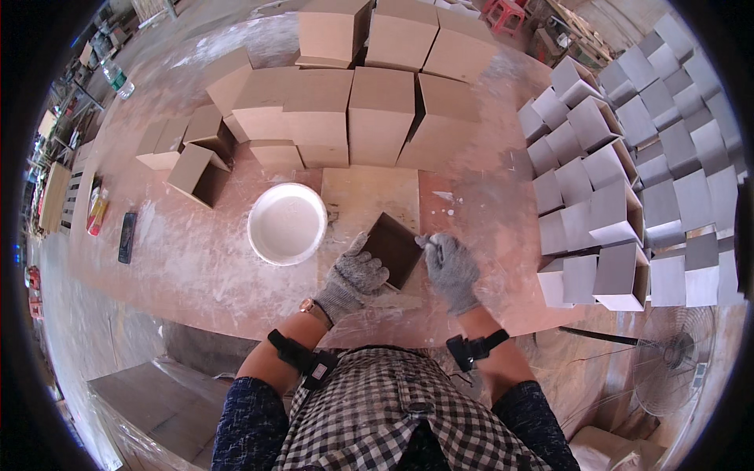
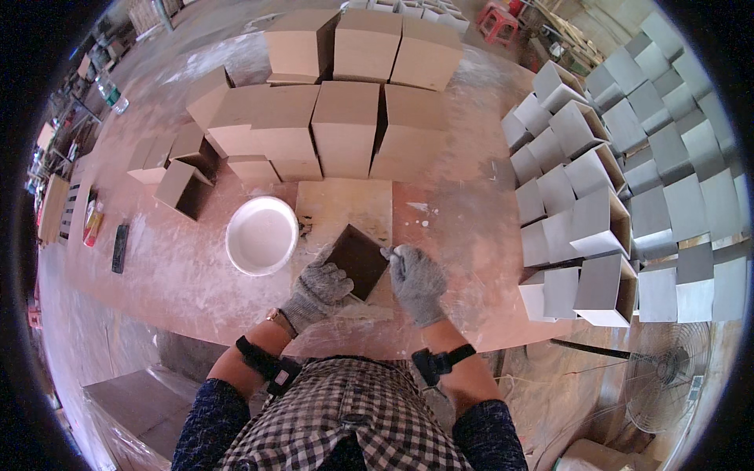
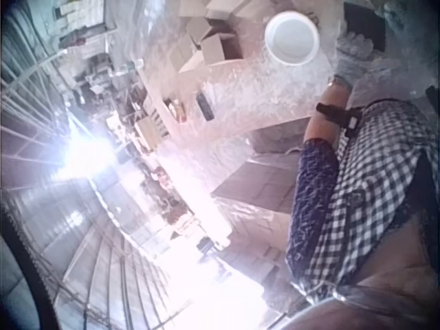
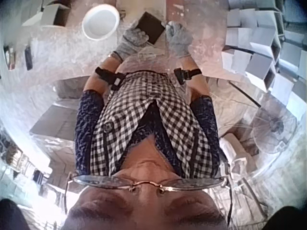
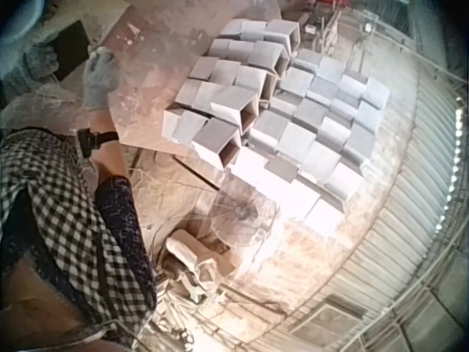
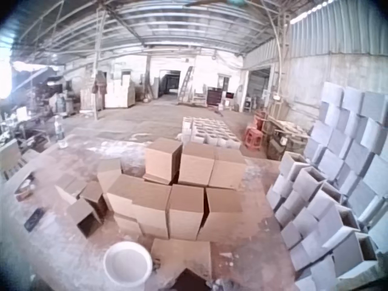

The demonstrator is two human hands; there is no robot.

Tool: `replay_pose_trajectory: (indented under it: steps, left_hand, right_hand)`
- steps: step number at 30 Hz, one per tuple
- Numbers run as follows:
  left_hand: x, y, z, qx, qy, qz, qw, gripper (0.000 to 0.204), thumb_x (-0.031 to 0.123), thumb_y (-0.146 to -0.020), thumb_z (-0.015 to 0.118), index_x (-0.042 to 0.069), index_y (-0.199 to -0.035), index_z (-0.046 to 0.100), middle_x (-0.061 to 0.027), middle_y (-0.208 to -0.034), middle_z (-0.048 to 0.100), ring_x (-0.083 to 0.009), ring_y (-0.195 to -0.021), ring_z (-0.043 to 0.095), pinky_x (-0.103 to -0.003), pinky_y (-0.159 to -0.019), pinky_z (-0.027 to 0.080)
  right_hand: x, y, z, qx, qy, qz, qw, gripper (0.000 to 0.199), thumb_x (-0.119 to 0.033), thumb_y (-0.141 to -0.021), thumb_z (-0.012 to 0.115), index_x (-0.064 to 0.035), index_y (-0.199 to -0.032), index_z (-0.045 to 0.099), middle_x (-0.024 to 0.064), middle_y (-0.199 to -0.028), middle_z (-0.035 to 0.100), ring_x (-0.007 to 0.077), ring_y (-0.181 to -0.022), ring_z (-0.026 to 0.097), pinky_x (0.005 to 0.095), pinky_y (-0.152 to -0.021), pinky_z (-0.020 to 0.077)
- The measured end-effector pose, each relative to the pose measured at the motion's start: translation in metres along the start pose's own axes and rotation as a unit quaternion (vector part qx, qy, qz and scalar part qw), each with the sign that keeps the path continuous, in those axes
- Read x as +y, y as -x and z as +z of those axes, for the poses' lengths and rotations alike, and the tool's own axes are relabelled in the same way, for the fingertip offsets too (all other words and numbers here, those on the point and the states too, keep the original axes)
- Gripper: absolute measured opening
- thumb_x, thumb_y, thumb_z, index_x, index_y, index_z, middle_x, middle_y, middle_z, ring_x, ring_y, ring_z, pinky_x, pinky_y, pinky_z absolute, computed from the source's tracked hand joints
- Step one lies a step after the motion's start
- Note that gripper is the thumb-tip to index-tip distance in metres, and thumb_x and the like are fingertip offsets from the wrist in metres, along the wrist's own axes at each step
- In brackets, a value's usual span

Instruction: Cleaning the interior and exterior surfaces of small wooden or cardboard boxes using a cloth.

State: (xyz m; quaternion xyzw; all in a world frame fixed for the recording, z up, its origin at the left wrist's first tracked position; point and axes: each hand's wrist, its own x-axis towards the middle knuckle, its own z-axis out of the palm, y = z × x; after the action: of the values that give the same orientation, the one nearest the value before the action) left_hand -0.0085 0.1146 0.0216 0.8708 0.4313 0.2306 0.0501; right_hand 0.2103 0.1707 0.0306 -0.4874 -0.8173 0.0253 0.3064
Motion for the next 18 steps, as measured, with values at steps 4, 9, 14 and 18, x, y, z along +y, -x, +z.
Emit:
replay_pose_trajectory:
  steps: [4, 9, 14, 18]
  left_hand:
    - [0.001, 0.0, 0.003, 0.015, -0.002, 0.002, 1.0, 0.019, 0.028, -0.07, 0.068, 0.014, -0.074, 0.057, -0.0049, -0.069, 0.051, -0.0253, -0.072, 0.055, -0.05, -0.108, 0.032]
    - [0.0, 0.001, 0.002, -0.03, -0.011, -0.011, 0.999, 0.018, 0.028, -0.072, 0.067, 0.014, -0.075, 0.057, -0.0049, -0.07, 0.052, -0.0253, -0.072, 0.055, -0.049, -0.108, 0.032]
    - [0.002, 0.002, 0.0, -0.091, -0.048, -0.022, 0.994, 0.019, 0.028, -0.072, 0.067, 0.013, -0.081, 0.061, -0.0047, -0.078, 0.058, -0.0264, -0.084, 0.059, -0.048, -0.111, 0.029]
    - [0.003, 0.01, -0.018, 0.035, 0.015, 0.03, 0.999, 0.037, 0.029, -0.072, 0.068, 0.011, -0.104, 0.065, -0.0083, -0.109, 0.062, -0.0306, -0.113, 0.055, -0.049, -0.113, 0.027]
  right_hand:
    - [-0.047, 0.049, -0.008, -0.025, -0.042, -0.008, 0.999, 0.011, -0.022, -0.088, 0.06, -0.0113, -0.092, 0.059, 0.0111, -0.078, 0.06, 0.031, -0.067, 0.06, 0.0424, -0.059, 0.0486]
    - [-0.042, 0.045, -0.013, -0.042, -0.107, -0.076, 0.99, 0.012, -0.023, -0.09, 0.056, -0.0114, -0.089, 0.056, 0.0113, -0.076, 0.058, 0.0304, -0.066, 0.059, 0.044, -0.057, 0.0474]
    - [0.016, 0.0, -0.005, 0.037, 0.051, 0.012, 0.998, 0.007, -0.018, -0.092, 0.058, -0.0104, -0.093, 0.059, 0.0108, -0.076, 0.058, 0.0246, -0.064, 0.059, 0.0384, -0.052, 0.0471]
    - [0.066, 0.014, -0.007, -0.015, -0.503, 0.417, 0.757, 0.006, -0.015, -0.094, 0.058, -0.0097, -0.092, 0.057, -0.0002, -0.073, 0.056, 0.0108, -0.058, 0.053, 0.0262, -0.047, 0.0435]
